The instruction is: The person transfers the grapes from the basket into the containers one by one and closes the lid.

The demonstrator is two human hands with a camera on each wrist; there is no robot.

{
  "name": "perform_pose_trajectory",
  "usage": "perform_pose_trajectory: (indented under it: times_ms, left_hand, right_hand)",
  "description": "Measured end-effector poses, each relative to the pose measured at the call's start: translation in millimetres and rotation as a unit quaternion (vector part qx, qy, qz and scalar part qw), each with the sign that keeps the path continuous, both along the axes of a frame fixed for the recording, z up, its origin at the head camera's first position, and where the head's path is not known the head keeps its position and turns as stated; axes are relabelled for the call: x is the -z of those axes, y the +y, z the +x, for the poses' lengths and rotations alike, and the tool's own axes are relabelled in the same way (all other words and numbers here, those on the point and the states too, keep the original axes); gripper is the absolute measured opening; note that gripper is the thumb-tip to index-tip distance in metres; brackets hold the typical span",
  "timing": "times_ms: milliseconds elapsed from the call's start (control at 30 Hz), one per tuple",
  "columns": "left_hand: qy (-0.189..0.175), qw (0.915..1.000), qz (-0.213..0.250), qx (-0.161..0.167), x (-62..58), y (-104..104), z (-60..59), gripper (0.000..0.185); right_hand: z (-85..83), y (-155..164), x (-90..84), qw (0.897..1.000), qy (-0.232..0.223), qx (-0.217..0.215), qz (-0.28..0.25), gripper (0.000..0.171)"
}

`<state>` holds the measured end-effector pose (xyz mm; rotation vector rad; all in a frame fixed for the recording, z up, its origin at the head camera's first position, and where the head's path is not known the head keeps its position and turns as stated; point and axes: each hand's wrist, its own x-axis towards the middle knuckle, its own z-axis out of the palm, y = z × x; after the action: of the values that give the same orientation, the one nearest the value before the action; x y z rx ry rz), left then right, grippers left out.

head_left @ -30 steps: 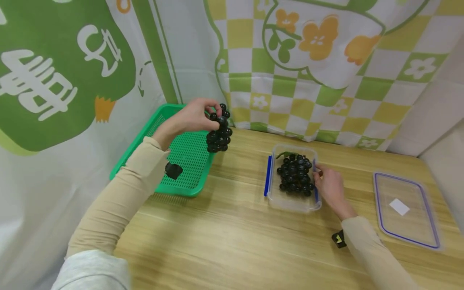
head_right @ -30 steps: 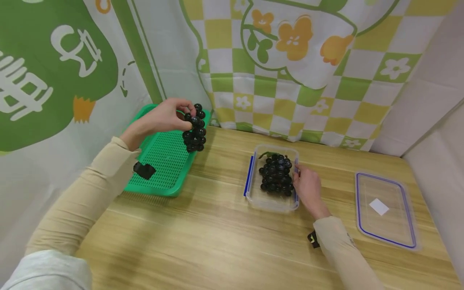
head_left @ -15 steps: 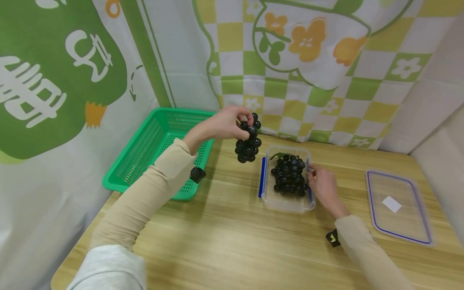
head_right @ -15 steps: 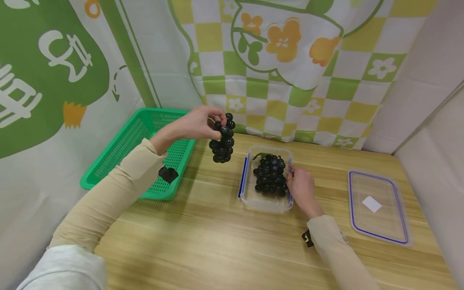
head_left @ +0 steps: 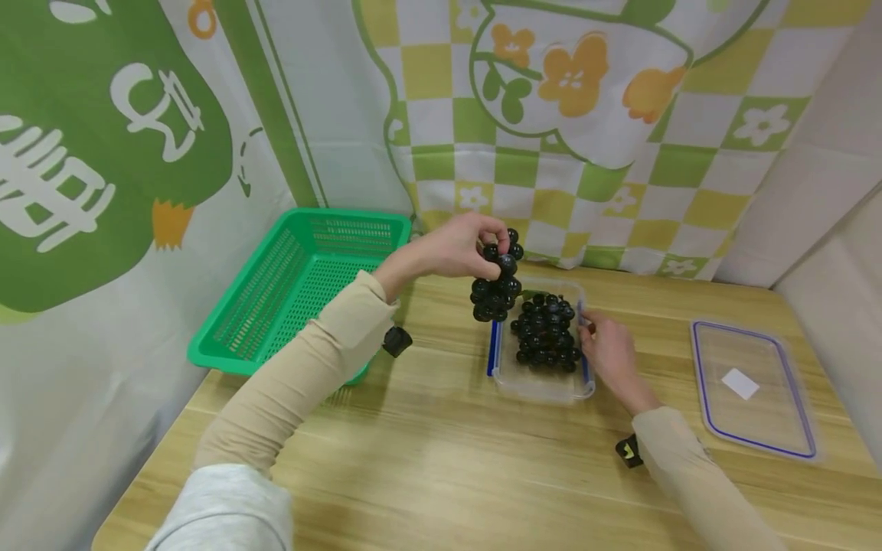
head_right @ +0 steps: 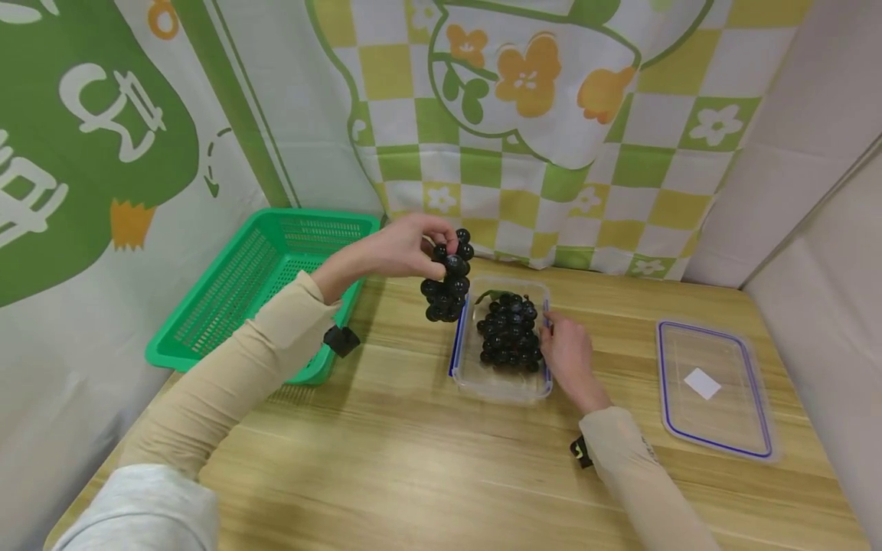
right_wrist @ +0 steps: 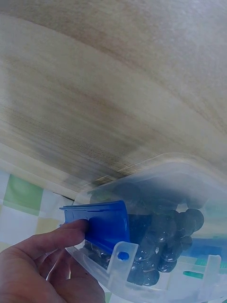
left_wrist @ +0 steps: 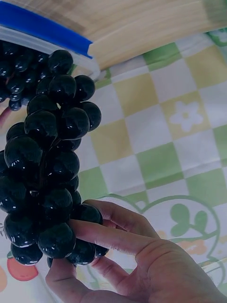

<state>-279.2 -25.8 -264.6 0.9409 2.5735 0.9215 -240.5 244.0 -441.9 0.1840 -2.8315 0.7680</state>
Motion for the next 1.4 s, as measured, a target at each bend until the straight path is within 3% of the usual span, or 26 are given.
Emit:
perform_pose_trajectory:
  times_ms: [767,933,1133,1233,1400]
  left_hand:
    - [-0.022,0.9936,0.008,0.11,22.1,74,12.3,0.016]
    - [-0.047,0.991,0.013,0.124,30.4,88,16.9,0.015]
    - [-0.068,0.9876,0.012,0.141,49.6,97,20.2,0.014]
    - [-0.067,0.9878,0.009,0.14,61.2,98,18.8,0.014]
    - [-0.099,0.9861,0.036,0.128,79.8,92,9.8,0.014]
  right_hand:
    - [0.7,2,3.0,1.0,0.028,0.01,-0.005,0.03]
    - [1.6,5,5.8,0.997,0.079,-0.008,0.017,0.008]
    - [4.7,7,11.7,0.985,0.164,-0.045,0.024,0.013]
    - [4.2,6,10.7,0.988,0.149,-0.026,0.022,0.012]
    - [0.7,4,5.7,0.997,0.075,0.013,-0.003,0.011]
